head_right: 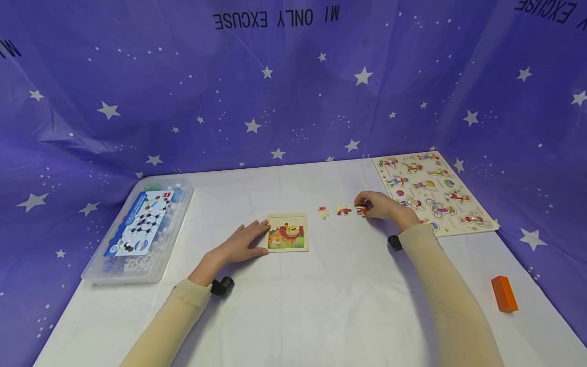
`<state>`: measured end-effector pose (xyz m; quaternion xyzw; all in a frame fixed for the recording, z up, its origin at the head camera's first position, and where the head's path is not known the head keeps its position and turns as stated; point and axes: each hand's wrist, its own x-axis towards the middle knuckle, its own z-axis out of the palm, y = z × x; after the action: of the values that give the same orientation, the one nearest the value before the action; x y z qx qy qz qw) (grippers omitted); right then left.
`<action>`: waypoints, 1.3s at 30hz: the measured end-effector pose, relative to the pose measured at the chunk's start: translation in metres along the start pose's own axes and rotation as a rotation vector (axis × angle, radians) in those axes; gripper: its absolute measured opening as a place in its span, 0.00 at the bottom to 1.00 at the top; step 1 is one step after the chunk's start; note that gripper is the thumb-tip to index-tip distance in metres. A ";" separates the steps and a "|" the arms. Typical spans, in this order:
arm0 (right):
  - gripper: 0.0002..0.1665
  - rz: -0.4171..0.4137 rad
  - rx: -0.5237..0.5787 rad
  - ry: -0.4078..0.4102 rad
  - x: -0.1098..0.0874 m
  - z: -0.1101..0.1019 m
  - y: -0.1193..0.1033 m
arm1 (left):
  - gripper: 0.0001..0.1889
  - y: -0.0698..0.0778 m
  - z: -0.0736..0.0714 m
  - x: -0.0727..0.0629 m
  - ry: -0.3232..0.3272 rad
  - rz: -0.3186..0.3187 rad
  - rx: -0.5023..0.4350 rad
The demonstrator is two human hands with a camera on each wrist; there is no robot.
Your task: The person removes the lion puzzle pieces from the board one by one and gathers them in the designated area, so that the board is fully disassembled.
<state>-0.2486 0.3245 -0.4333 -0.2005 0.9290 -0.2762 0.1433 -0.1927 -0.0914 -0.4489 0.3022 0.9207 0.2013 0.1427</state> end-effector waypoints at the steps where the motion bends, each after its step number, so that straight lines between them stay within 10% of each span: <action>1: 0.22 -0.001 0.002 -0.001 0.000 0.000 0.000 | 0.37 0.000 0.000 0.000 -0.001 0.000 0.002; 18: 0.08 -0.090 0.006 -0.041 0.012 -0.001 -0.041 | 0.42 0.003 -0.002 0.001 -0.013 -0.028 0.011; 39: 0.09 -0.243 0.070 -0.197 0.077 0.092 -0.139 | 0.42 0.008 0.000 -0.002 -0.027 -0.070 0.047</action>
<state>-0.2412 0.1412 -0.4400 -0.3323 0.8691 -0.3027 0.2064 -0.1874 -0.0869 -0.4455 0.2760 0.9332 0.1704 0.1549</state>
